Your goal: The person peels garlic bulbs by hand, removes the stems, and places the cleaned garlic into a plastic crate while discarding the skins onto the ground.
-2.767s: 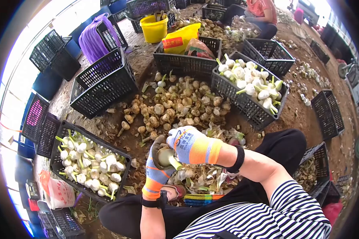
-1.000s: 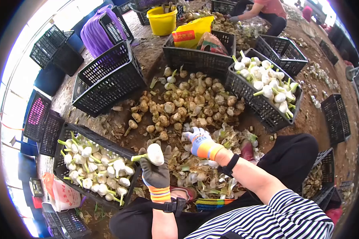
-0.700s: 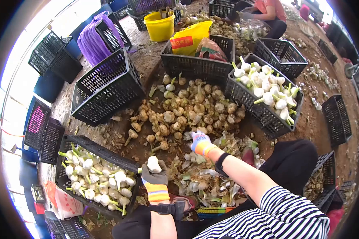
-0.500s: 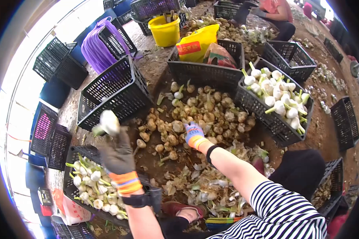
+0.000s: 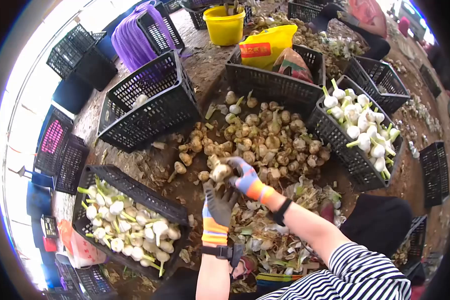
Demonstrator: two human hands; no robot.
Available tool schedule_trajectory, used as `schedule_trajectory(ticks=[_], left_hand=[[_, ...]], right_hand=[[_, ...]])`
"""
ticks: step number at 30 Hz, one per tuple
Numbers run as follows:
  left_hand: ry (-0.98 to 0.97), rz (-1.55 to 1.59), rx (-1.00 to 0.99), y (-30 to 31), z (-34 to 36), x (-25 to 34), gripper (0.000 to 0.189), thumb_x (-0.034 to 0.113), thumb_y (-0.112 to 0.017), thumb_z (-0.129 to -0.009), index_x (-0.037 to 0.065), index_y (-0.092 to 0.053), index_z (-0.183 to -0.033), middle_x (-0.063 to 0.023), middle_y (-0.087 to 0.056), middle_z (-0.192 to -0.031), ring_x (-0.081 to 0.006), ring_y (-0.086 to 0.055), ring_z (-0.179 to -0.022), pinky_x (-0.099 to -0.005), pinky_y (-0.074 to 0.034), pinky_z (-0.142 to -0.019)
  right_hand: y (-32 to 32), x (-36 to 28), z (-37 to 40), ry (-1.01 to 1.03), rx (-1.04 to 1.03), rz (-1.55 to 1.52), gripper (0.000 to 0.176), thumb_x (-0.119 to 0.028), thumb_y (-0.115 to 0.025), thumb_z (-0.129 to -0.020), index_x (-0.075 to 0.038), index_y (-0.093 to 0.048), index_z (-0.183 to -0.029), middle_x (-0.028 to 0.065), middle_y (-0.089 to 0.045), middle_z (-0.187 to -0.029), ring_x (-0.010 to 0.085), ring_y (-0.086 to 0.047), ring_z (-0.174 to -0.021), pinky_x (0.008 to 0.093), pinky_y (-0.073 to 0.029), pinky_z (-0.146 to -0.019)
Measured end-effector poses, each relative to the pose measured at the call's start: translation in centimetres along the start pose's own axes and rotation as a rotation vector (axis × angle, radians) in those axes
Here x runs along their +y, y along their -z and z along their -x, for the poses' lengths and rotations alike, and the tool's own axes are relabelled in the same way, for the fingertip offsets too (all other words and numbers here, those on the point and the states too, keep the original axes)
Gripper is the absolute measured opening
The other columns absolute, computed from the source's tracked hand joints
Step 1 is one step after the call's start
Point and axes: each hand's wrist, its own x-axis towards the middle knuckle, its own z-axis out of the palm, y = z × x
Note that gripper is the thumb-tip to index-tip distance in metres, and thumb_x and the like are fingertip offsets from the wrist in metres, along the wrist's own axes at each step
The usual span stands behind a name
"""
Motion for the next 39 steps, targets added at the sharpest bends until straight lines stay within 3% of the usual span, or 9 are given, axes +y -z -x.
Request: schedule_trajectory(ticks=[4, 8, 12, 17, 21, 27, 30, 37, 39], left_hand=[[-0.403, -0.095, -0.075, -1.6, 3.1, -1.0, 0.066, -0.001, -0.065, -0.082, 0.01, -0.033, -0.139, -0.0108, -0.055, -0.12, -0.0212, -0.058, -0.103, -0.0314, -0.054, -0.084], [-0.873, -0.804, -0.079, -1.6, 5.7, -1.8, 0.071, -0.006, -0.069, -0.075, 0.005, -0.034, -0.136, -0.0123, -0.05, -0.128, -0.0226, -0.053, -0.112, -0.0336, -0.046, -0.095], [-0.737, -0.689, -0.098, -1.9, 9.3, -2.0, 0.064, -0.009, -0.066, -0.074, 0.006, -0.039, -0.13, -0.0135, -0.053, -0.122, -0.0246, -0.056, -0.107, -0.0382, -0.051, -0.089], [-0.912, -0.817, -0.149, -1.2, 11.6, -2.4, 0.049, 0.0, -0.058, -0.082, 0.009, -0.042, -0.128, -0.0161, -0.054, -0.118, -0.0293, -0.057, -0.101, -0.0471, -0.055, -0.08], [-0.785, -0.676, -0.122, -3.3, 14.5, -2.0, 0.072, -0.011, -0.076, -0.062, 0.005, -0.043, -0.124, -0.0139, -0.054, -0.119, -0.0243, -0.058, -0.101, -0.0367, -0.054, -0.083], [-0.828, -0.758, -0.164, -3.2, 16.4, -2.5, 0.073, 0.0, -0.084, -0.059, 0.005, -0.044, -0.12, -0.0084, -0.051, -0.118, -0.0197, -0.053, -0.106, -0.0325, -0.047, -0.092], [-1.198, -1.22, -0.04, -3.4, 16.7, -2.6, 0.072, 0.003, -0.085, -0.055, 0.006, -0.046, -0.116, -0.008, -0.048, -0.112, -0.021, -0.051, -0.102, -0.0318, -0.044, -0.09], [-0.975, -0.896, -0.06, -2.0, 15.6, -3.7, 0.079, 0.0, -0.086, -0.052, 0.004, -0.042, -0.117, -0.0084, -0.049, -0.112, -0.0181, -0.053, -0.1, -0.0309, -0.047, -0.088], [-1.065, -1.095, -0.012, -1.6, 15.4, -3.5, 0.08, -0.001, -0.086, -0.052, 0.004, -0.041, -0.118, -0.009, -0.05, -0.114, -0.0188, -0.053, -0.102, -0.0314, -0.047, -0.089]], right_hand=[[-1.0, -7.7, 5.3, -0.223, -0.089, -0.305, 0.048, -0.007, -0.068, -0.08, 0.0, -0.052, -0.125, 0.006, -0.059, -0.117, 0.0127, -0.055, -0.106, 0.0284, -0.045, -0.092], [-2.2, -8.7, 6.5, -0.125, 0.011, -0.066, 0.033, -0.009, -0.073, -0.076, 0.0, -0.06, -0.105, 0.0031, -0.066, -0.094, 0.0088, -0.058, -0.086, 0.0248, -0.047, -0.077], [-4.5, -12.1, 9.7, -0.115, 0.097, -0.252, 0.031, -0.005, -0.076, -0.072, -0.002, -0.063, -0.099, 0.0016, -0.066, -0.091, 0.0085, -0.059, -0.081, 0.0254, -0.049, -0.075], [-4.7, -14.7, 13.1, -0.144, 0.066, -0.377, 0.029, -0.003, -0.076, -0.071, -0.002, -0.065, -0.098, 0.0021, -0.067, -0.09, 0.0103, -0.061, -0.08, 0.0255, -0.05, -0.073], [-3.9, -15.0, 14.5, -0.18, 0.02, -0.449, 0.027, 0.001, -0.072, -0.073, -0.001, -0.065, -0.1, 0.0036, -0.068, -0.089, 0.0112, -0.062, -0.077, 0.0258, -0.051, -0.071], [-2.3, -15.8, 15.7, -0.225, -0.114, -0.421, 0.037, -0.001, -0.071, -0.075, -0.001, -0.06, -0.111, 0.0032, -0.066, -0.093, 0.011, -0.062, -0.082, 0.0247, -0.05, -0.075], [-4.1, -15.9, 16.0, -0.1, -0.047, -0.17, 0.027, -0.004, -0.07, -0.079, -0.002, -0.061, -0.104, 0.0024, -0.065, -0.095, 0.0105, -0.06, -0.083, 0.0243, -0.049, -0.079], [-3.7, -14.1, 16.3, -0.208, 0.002, -0.366, 0.028, 0.003, -0.067, -0.077, 0.001, -0.063, -0.104, 0.0054, -0.067, -0.095, 0.0118, -0.062, -0.084, 0.0252, -0.051, -0.076], [-3.0, -13.5, 16.0, -0.254, -0.028, -0.415, 0.034, 0.0, -0.069, -0.078, 0.002, -0.061, -0.111, 0.0065, -0.065, -0.102, 0.0135, -0.063, -0.088, 0.027, -0.051, -0.081]])
